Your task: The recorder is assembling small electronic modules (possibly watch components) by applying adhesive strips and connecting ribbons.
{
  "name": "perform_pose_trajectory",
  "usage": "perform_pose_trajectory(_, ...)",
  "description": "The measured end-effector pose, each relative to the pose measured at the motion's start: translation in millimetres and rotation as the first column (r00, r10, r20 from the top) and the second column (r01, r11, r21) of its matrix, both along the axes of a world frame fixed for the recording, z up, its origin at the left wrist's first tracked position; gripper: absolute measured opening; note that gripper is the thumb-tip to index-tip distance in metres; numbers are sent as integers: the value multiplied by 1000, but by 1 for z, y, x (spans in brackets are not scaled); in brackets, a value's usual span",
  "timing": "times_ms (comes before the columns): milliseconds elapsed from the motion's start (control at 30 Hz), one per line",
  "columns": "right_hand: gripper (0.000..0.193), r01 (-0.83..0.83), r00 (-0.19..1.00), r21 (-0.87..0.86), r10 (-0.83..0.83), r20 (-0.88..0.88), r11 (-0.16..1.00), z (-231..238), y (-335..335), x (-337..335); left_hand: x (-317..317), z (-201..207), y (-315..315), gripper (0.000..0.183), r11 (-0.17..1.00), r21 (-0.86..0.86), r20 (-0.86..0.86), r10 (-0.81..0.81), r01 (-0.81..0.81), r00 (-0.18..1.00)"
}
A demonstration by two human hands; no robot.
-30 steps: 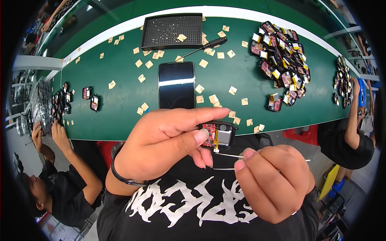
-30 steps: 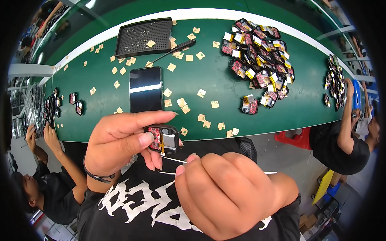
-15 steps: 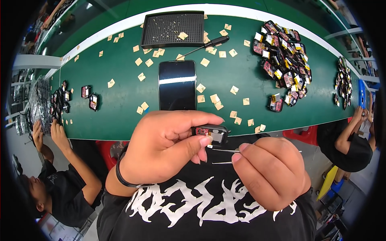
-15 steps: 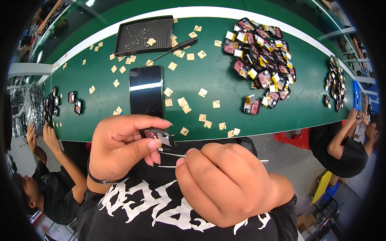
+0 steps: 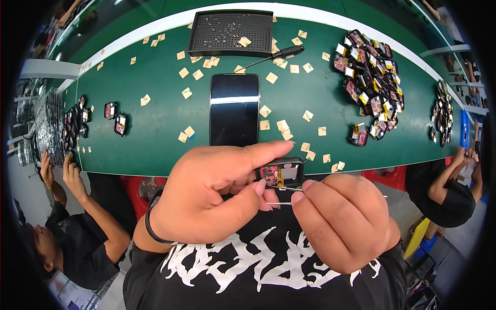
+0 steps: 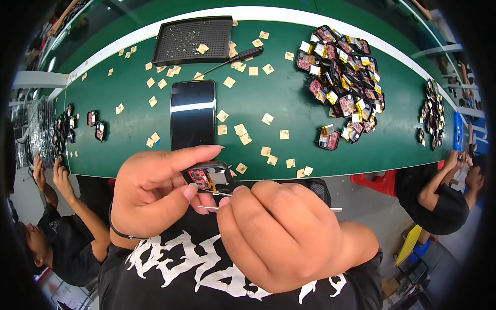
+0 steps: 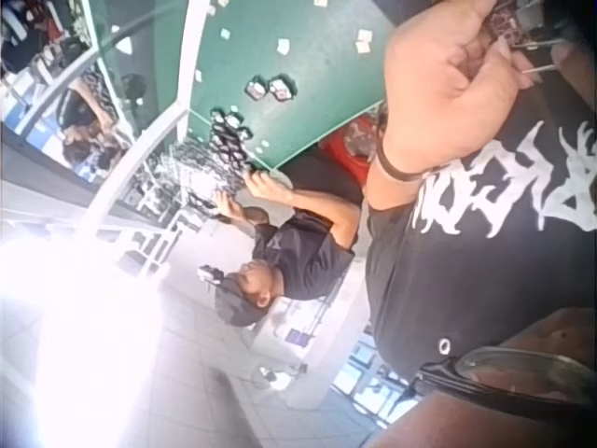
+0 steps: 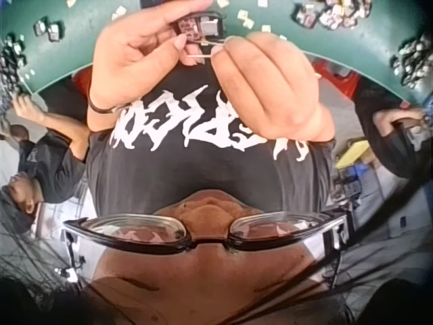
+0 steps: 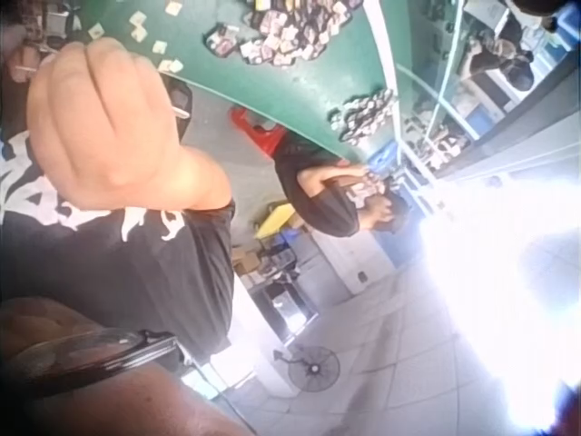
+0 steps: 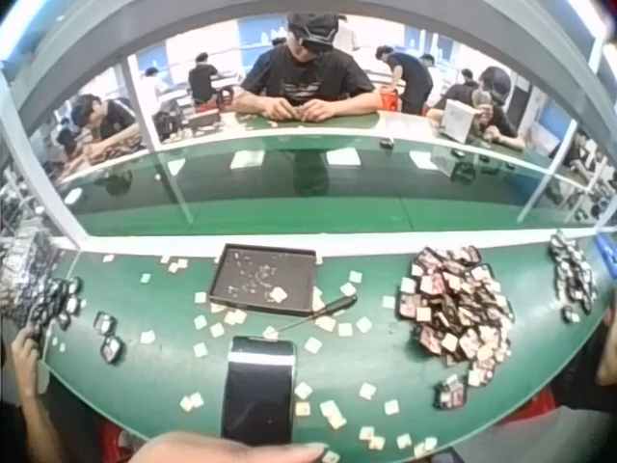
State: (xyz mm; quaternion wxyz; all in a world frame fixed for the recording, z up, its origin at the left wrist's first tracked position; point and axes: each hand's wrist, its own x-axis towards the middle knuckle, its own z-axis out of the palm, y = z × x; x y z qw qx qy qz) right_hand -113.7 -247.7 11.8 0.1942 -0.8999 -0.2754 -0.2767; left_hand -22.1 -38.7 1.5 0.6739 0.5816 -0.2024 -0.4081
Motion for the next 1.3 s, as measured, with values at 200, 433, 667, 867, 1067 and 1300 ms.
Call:
perform_pose_trajectory(200, 22, -2, 1000, -35, 3, 3, 999, 1, 2, -1, -2, 1, 4, 47, 997, 78, 132, -8, -2, 991)
perform_pose_trajectory(433, 22, -13, 999, -50, 11, -34, 999, 5, 3, 2, 1, 1, 5, 47, 995, 97, 175, -11, -7, 985)
perform_pose_trajectory(667, 23, 31, 999, -43, -33, -40, 999, 10, -6, -3, 0, 1, 9, 51, 998, 54, 78, 6, -10, 997)
perform_pose_trajectory(867, 22, 32, 999, -6, -32, 6, 999, 2, -2, 0, 6, 2, 3, 45, 997, 3, 49, -74, 73, 996)
perform_pose_trajectory(1067, 24, -42, 998, 32, 43, -44, 999, 1, -5, 0, 8, 3, 2, 42, 996, 23, -54, -84, 86, 995)
perform_pose_trajectory(1300, 24, -97, 993, 28, 99, -66, 995, 1, -8, 1, 7, 1, 3, 43, 995, 2, -108, -100, 101, 989)
